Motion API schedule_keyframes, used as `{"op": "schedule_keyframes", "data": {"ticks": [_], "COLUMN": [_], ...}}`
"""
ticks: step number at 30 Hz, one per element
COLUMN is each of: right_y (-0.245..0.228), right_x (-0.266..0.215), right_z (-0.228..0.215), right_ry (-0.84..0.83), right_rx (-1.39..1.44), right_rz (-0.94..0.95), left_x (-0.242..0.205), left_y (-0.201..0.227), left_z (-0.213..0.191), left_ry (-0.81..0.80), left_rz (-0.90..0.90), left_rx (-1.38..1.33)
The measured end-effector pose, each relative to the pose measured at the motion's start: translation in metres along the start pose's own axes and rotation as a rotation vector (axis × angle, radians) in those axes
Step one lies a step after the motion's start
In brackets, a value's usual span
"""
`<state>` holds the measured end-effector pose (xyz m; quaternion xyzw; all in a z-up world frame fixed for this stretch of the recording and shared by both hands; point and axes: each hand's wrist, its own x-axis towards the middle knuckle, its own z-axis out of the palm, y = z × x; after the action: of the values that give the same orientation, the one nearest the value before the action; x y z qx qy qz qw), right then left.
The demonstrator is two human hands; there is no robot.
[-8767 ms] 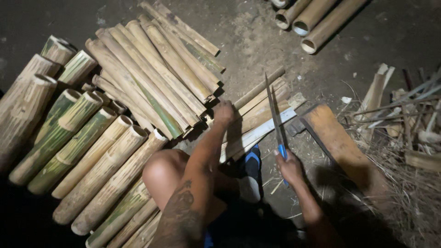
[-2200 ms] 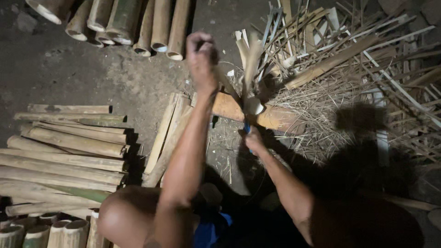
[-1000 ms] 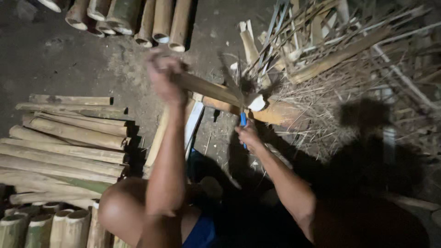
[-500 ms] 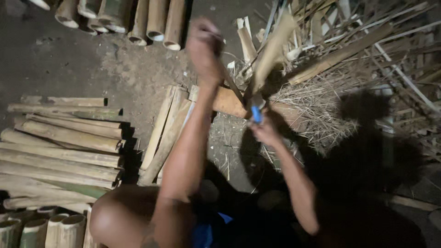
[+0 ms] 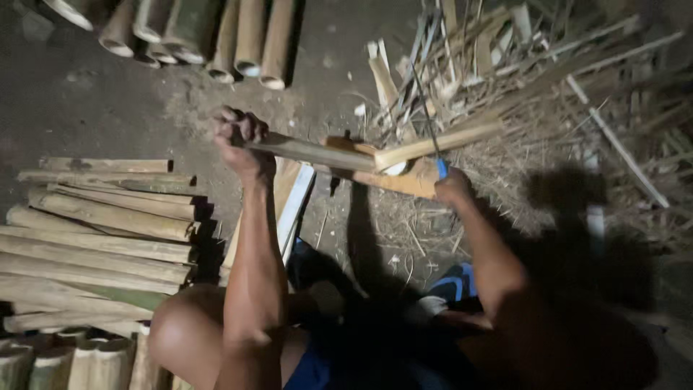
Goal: The person sits on the floor and uses a machete to split bamboo poles into smaller strips. They repeatedly position the bamboo on a wooden block, strike it with the machete, and separate the resulting pieces.
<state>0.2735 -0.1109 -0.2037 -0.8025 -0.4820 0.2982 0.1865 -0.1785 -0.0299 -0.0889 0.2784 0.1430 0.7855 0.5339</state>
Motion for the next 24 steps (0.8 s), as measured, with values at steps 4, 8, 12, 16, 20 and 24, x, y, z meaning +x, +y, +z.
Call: {"op": "schedule_keyframes", "data": {"ticks": [4,8,12,16,20,24], "right_y": [-0.009,-0.036,-0.082,-0.131,-0.160,-0.128], "right_x": [-0.031,-0.085,-0.147,-0.177,-0.173,-0.154], "right_z": [-0.009,-0.028,-0.009,-0.023,-0.060,-0.029], "right_ry": [-0.089,0.125,0.080,0.229,0.280,0.581], "right_rx": [-0.032,-0.027,0.190,0.104,0.309,0.274], "right_rz": [0.089,-0.249,-0.286,-0.546,-0.633,-0.572], "left_x": [-0.018,-0.024,-0.036,-0.040,-0.042,-0.045], "left_y": [-0.006,-0.048,-0.070,-0.069,-0.071,-0.081], "left_z": [0.032,0.107,0.158,0.189,0.202,0.202], "left_ry": [-0.066,0.023,-0.082,-0.007,0.005,0.012], "left_rz": [0.032,0.232,0.453,0.506,0.497,0.521], "left_rx": [0.084,0.663,0.753,0.842,0.783,0.876]}}
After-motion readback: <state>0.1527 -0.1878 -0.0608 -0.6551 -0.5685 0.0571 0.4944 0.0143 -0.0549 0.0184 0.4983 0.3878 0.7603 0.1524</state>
